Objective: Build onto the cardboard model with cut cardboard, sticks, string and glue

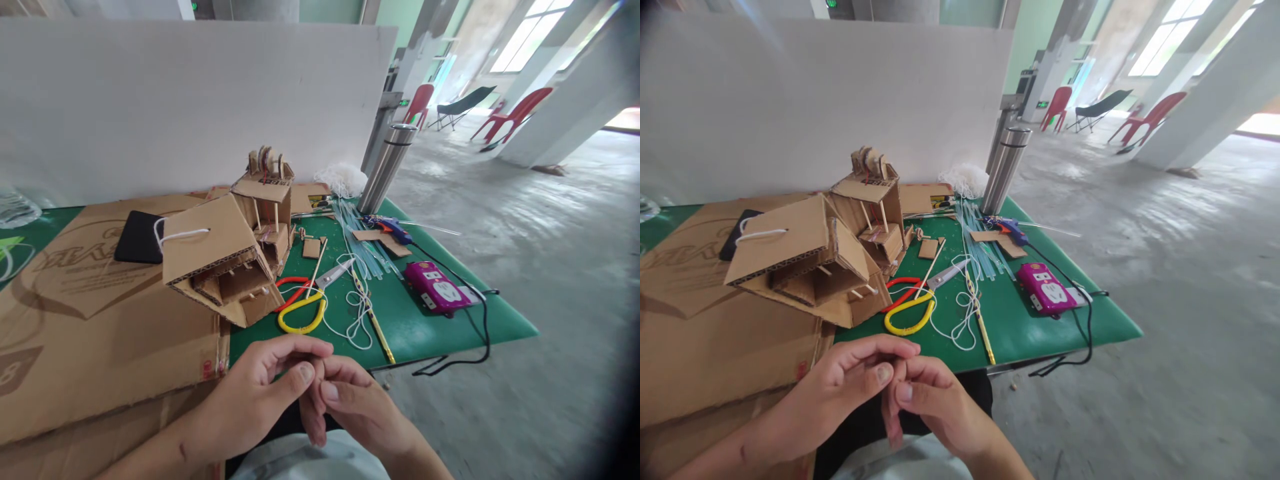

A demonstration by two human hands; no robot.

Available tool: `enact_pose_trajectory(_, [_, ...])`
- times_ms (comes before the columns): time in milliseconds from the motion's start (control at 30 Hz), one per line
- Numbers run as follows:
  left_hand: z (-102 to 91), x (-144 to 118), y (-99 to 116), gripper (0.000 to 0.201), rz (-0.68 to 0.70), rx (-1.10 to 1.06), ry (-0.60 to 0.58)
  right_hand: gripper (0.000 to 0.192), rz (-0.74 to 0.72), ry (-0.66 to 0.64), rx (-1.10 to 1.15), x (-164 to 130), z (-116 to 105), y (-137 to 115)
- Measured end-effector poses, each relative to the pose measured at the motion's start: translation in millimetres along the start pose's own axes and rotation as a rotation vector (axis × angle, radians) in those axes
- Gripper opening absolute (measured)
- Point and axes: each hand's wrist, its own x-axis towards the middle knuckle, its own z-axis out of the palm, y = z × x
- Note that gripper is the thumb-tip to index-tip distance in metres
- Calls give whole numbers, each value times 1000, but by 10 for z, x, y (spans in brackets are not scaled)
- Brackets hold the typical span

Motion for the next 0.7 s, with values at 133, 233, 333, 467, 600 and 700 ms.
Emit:
enact_pose_trajectory(133, [-7, -4, -35, 34, 26, -14, 1, 40, -22, 6, -37, -14, -7, -7])
enact_pose_trajectory(233, [-28, -12, -48, 30, 55, 2, 8, 36, -60, 14, -70, -38, -25, 1])
enact_pose_trajectory(333, [-58, -37, -49, 26, 82, 55, 24, 32, -100, 71, -67, -54, -39, 12])
enact_pose_trajectory(467, [-83, -73, -41, 22, 104, 110, 63, 28, -171, 266, -74, -45, -40, 4])
enact_pose_trajectory(600, [-88, -93, -40, 23, 122, 220, 90, 23, -232, 349, -22, -18, -10, -34])
enact_pose_trajectory(700, [-90, -110, -47, 26, 139, 315, 92, 22, -266, 394, 9, -3, 27, -61])
